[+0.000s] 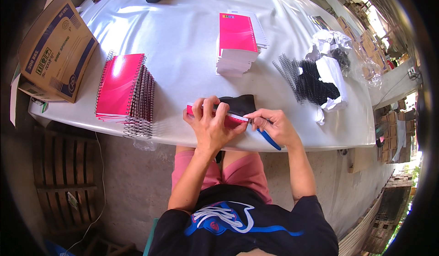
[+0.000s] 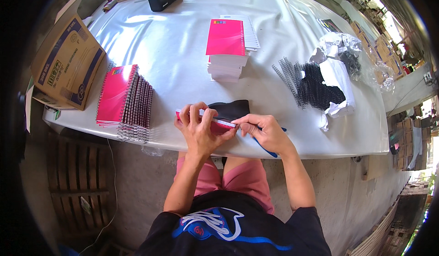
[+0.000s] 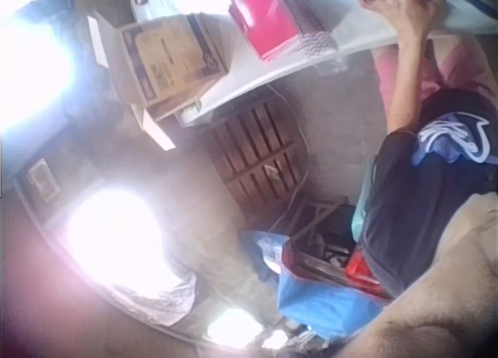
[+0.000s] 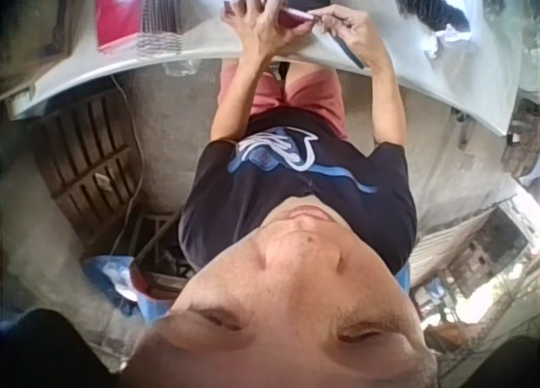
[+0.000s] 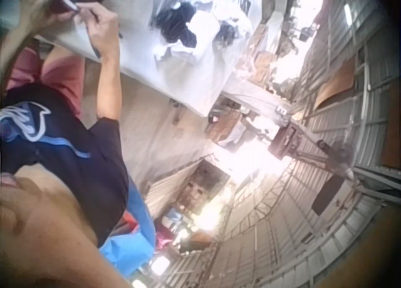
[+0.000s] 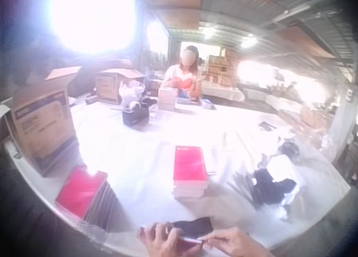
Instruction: The person assembles notebooks by threading spiral bindings through pre-punched holes, trimming the excess wire with pliers, and placing the finished items into a stack or box.
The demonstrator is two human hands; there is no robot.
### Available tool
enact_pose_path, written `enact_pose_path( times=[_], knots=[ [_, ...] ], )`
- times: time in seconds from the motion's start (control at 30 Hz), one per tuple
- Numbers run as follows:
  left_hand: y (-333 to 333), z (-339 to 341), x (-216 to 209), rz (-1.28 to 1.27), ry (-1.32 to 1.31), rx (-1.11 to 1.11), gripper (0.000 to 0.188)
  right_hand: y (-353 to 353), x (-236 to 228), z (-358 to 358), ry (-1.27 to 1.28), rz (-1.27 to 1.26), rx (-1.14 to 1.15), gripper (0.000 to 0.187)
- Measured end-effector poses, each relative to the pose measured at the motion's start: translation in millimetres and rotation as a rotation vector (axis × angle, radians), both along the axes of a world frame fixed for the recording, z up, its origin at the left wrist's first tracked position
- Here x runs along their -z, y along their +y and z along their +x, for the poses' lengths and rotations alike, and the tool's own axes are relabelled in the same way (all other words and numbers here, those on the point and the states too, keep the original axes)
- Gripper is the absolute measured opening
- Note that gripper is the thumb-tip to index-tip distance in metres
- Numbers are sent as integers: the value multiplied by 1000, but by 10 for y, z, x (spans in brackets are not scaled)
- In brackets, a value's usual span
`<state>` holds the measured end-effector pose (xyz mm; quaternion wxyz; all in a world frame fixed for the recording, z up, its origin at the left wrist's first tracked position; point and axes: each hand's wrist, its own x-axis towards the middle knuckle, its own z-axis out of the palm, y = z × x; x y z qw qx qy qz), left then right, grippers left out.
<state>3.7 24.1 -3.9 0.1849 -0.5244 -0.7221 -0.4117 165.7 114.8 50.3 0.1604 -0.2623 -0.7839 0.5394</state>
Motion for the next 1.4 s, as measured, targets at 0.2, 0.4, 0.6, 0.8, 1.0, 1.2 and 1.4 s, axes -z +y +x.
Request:
enact_pose_path(
  times=[0.2, 0.4, 0.6, 0.8, 1.0, 1.2, 1.4],
  knots=[
    [-63, -67, -2, -92, -13, 65, 49, -168, -171, -119, -121, 146, 81, 25],
    [-150, -118, 20, -81, 15, 150, 48, -58, -118, 35, -134, 471, -78, 29],
    [-171, -148, -39, -76, -76, 205, 50, 201, -221, -103, -315, -50, -120, 34],
    [-196, -209, -40, -6, -51, 232, 51, 379, 366, -431, -67, 1051, -185, 50],
    [-185, -171, -38, -3, -104, 241, 54, 523, 211, -173, 403, -360, -101, 27],
    [-126, -198, 20, 33, -133, 298, 54, 574, 234, -103, 383, -146, -259, 26],
    [-115, -199, 43, 53, -189, 359, 56, 577, 342, -163, 482, -343, -353, 22]
  ],
)
